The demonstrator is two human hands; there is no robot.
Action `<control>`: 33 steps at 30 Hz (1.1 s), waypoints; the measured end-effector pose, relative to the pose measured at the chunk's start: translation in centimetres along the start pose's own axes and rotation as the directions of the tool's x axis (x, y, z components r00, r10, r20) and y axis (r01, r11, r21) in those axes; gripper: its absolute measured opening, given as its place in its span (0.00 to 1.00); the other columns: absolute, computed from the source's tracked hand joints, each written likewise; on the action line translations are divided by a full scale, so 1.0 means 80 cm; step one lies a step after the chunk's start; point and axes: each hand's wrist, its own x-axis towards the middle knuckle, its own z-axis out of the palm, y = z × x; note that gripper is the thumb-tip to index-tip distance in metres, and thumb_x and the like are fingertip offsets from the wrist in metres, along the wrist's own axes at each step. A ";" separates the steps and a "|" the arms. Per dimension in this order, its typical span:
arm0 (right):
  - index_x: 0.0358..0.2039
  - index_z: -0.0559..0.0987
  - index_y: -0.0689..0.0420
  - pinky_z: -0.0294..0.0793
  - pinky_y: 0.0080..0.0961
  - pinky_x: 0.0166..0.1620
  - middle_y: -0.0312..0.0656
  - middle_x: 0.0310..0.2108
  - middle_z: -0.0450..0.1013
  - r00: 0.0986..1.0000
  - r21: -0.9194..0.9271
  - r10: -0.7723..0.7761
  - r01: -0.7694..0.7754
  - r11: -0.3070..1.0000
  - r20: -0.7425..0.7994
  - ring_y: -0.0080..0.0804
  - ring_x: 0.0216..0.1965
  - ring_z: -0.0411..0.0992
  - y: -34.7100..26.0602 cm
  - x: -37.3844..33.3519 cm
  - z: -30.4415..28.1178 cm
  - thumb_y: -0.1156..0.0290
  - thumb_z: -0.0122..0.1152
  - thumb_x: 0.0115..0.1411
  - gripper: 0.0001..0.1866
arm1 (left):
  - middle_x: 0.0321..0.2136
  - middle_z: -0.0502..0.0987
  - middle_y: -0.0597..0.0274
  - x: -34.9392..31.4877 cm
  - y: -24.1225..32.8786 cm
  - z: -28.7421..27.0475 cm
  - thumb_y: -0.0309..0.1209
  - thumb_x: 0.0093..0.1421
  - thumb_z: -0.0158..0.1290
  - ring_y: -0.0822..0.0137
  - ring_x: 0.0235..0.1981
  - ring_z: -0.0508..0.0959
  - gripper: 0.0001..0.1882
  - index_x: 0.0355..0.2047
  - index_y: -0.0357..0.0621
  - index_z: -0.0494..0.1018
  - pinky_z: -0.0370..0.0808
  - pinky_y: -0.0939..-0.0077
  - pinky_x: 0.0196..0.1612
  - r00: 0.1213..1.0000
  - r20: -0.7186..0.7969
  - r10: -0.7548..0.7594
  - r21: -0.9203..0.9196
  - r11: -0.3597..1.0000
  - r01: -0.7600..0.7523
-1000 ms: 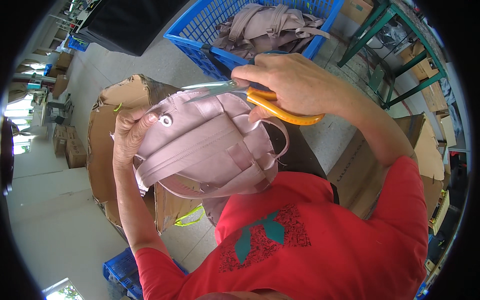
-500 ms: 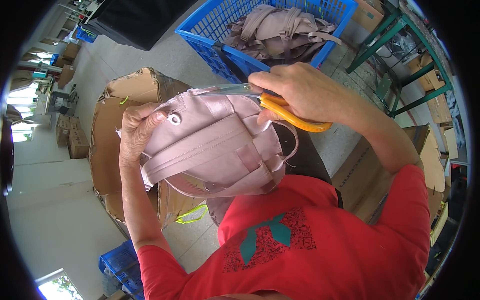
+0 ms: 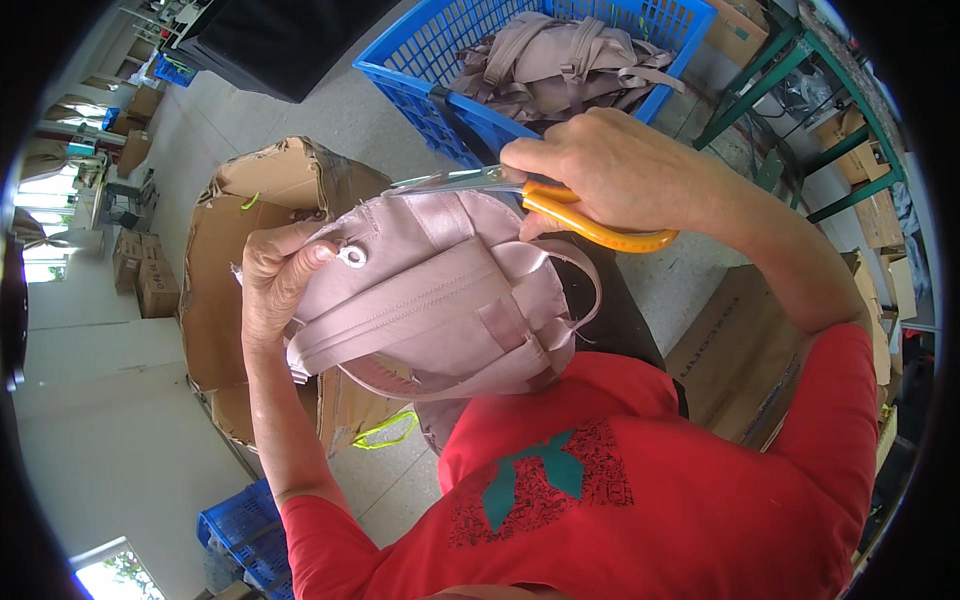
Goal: Trimming excess plastic or thread from pink backpacks using scissors.
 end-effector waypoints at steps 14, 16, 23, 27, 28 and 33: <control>0.28 0.69 0.59 0.63 0.34 0.23 0.46 0.14 0.65 0.994 0.040 -0.100 0.099 0.994 0.032 0.47 0.20 0.67 0.000 0.017 -0.002 0.54 0.62 0.46 0.21 | 0.18 0.74 0.65 -0.012 0.002 0.001 0.36 0.48 0.57 0.76 0.20 0.69 0.14 0.29 0.36 0.76 0.66 0.82 0.26 0.996 -0.059 0.072 0.016 0.997 -0.071; 0.31 0.68 0.60 0.63 0.26 0.21 0.41 0.18 0.66 0.990 0.059 -0.138 0.138 0.989 -0.008 0.36 0.17 0.65 0.007 0.014 0.005 0.57 0.67 0.41 0.24 | 0.18 0.74 0.66 -0.015 0.000 0.000 0.37 0.48 0.57 0.76 0.20 0.69 0.15 0.29 0.36 0.76 0.66 0.82 0.26 0.995 -0.078 0.070 -0.003 0.998 -0.070; 0.41 0.70 0.59 0.62 0.20 0.27 0.34 0.21 0.67 0.992 0.504 0.016 0.049 0.862 -0.124 0.19 0.25 0.65 -0.017 0.051 0.000 0.67 0.65 0.46 0.22 | 0.16 0.69 0.66 0.003 0.009 0.003 0.37 0.52 0.55 0.78 0.21 0.65 0.15 0.26 0.33 0.73 0.65 0.83 0.26 0.998 -0.010 0.055 0.203 0.978 -0.052; 0.44 0.70 0.57 0.60 0.12 0.27 0.26 0.21 0.58 0.992 0.732 -0.042 0.114 0.671 -0.116 0.12 0.22 0.55 -0.016 0.072 0.042 0.76 0.62 0.46 0.22 | 0.21 0.74 0.63 0.003 0.011 -0.009 0.36 0.48 0.58 0.75 0.23 0.69 0.17 0.34 0.35 0.73 0.67 0.80 0.28 0.997 -0.056 0.045 0.274 0.961 -0.028; 0.45 0.70 0.57 0.61 0.13 0.33 0.29 0.27 0.62 0.998 0.733 0.046 -0.009 0.680 -0.031 0.13 0.29 0.58 -0.015 0.070 0.036 0.79 0.60 0.45 0.23 | 0.23 0.75 0.61 -0.002 0.009 -0.020 0.36 0.46 0.59 0.74 0.24 0.70 0.20 0.37 0.36 0.73 0.69 0.80 0.30 0.997 -0.066 0.044 0.266 0.964 -0.025; 0.43 0.70 0.58 0.62 0.13 0.40 0.32 0.35 0.67 0.994 0.817 0.108 -0.081 0.571 0.024 0.15 0.37 0.61 -0.012 0.057 0.037 0.80 0.57 0.44 0.22 | 0.32 0.73 0.60 -0.060 -0.059 -0.100 0.34 0.37 0.64 0.71 0.34 0.72 0.27 0.38 0.37 0.70 0.68 0.76 0.42 0.973 -0.204 -0.107 0.439 0.878 0.189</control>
